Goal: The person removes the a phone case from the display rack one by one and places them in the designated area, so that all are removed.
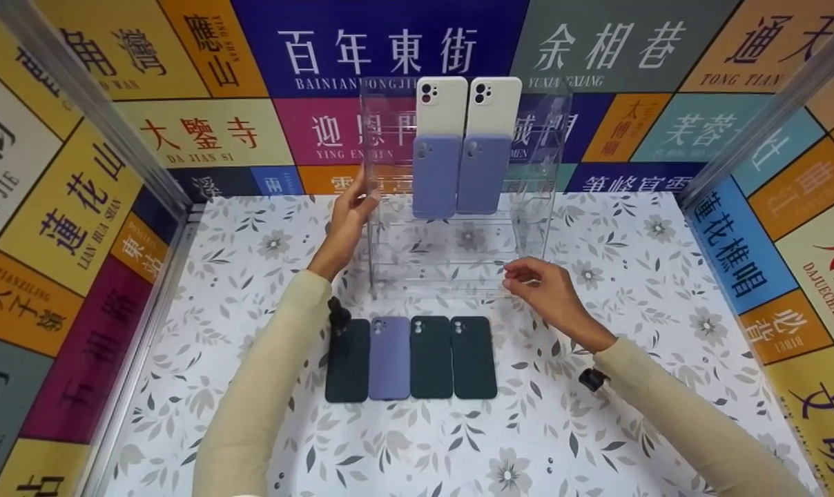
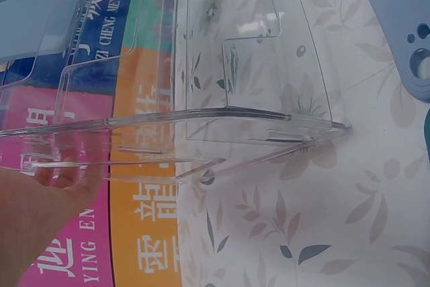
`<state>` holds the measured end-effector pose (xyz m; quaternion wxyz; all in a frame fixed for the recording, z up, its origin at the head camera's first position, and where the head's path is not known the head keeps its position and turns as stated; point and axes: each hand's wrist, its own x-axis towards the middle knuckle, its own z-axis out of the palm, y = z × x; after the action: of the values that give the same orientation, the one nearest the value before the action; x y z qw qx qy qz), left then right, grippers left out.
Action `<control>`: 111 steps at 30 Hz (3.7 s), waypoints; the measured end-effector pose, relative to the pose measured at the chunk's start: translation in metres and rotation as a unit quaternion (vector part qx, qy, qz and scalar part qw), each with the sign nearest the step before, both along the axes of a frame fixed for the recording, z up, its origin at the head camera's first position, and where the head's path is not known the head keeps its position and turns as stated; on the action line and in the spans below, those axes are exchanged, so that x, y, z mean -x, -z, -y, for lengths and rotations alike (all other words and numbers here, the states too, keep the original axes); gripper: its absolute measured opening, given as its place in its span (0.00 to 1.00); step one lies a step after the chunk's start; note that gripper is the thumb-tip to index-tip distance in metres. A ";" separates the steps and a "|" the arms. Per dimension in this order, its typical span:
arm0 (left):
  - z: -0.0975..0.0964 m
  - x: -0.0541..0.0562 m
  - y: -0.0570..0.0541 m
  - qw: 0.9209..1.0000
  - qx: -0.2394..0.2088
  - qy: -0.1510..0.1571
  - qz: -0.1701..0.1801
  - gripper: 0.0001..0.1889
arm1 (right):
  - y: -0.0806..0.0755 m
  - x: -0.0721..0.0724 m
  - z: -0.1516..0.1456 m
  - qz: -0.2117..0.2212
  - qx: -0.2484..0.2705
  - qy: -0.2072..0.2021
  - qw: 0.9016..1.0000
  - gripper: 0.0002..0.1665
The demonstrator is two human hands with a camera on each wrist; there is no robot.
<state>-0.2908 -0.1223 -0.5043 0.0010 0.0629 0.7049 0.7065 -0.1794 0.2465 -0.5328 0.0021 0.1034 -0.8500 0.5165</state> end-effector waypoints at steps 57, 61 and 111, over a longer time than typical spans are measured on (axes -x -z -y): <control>0.000 -0.002 0.001 1.000 0.010 0.003 0.007 0.35 | -0.120 0.104 0.014 -0.106 0.000 0.033 0.994 0.23; 0.000 -0.001 0.001 1.000 0.002 0.003 0.003 0.36 | -0.120 0.108 0.015 -0.114 0.002 0.038 0.993 0.24; 0.000 0.001 0.000 1.000 -0.004 0.011 0.001 0.37 | -0.124 0.085 0.027 -0.258 0.127 0.064 0.956 0.16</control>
<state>-0.2915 -0.1223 -0.5044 0.0092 0.0705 0.7016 0.7090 -0.2641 0.2197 -0.4086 0.2672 0.1774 -0.7530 0.5746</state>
